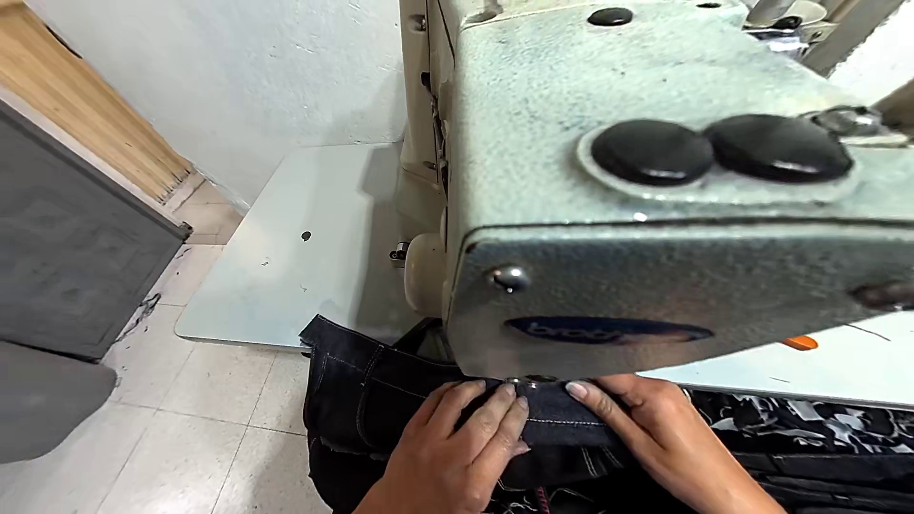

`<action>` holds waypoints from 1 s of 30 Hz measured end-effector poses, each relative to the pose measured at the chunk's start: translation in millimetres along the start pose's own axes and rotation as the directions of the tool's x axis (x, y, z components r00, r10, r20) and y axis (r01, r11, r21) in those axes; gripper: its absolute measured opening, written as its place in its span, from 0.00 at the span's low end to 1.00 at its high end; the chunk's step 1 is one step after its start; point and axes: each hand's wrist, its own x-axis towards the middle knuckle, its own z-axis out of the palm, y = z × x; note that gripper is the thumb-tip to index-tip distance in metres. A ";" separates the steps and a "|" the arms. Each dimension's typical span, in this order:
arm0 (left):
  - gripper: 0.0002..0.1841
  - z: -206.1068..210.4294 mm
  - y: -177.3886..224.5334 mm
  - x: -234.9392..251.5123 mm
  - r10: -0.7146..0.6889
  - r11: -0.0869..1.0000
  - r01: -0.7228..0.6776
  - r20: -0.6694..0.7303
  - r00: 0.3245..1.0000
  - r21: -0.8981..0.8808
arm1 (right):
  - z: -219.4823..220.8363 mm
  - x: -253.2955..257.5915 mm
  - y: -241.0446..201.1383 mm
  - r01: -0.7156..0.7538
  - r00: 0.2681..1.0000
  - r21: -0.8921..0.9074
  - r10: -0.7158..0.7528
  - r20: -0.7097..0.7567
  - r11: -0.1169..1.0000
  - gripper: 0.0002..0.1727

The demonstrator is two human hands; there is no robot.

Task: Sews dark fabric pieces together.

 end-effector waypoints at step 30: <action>0.16 -45.9 -45.3 -8.5 -0.290 0.905 0.286 0.036 0.956 -0.314 | -8.3 6.5 -10.1 0.093 0.992 -0.126 -0.082 0.095 0.988 0.29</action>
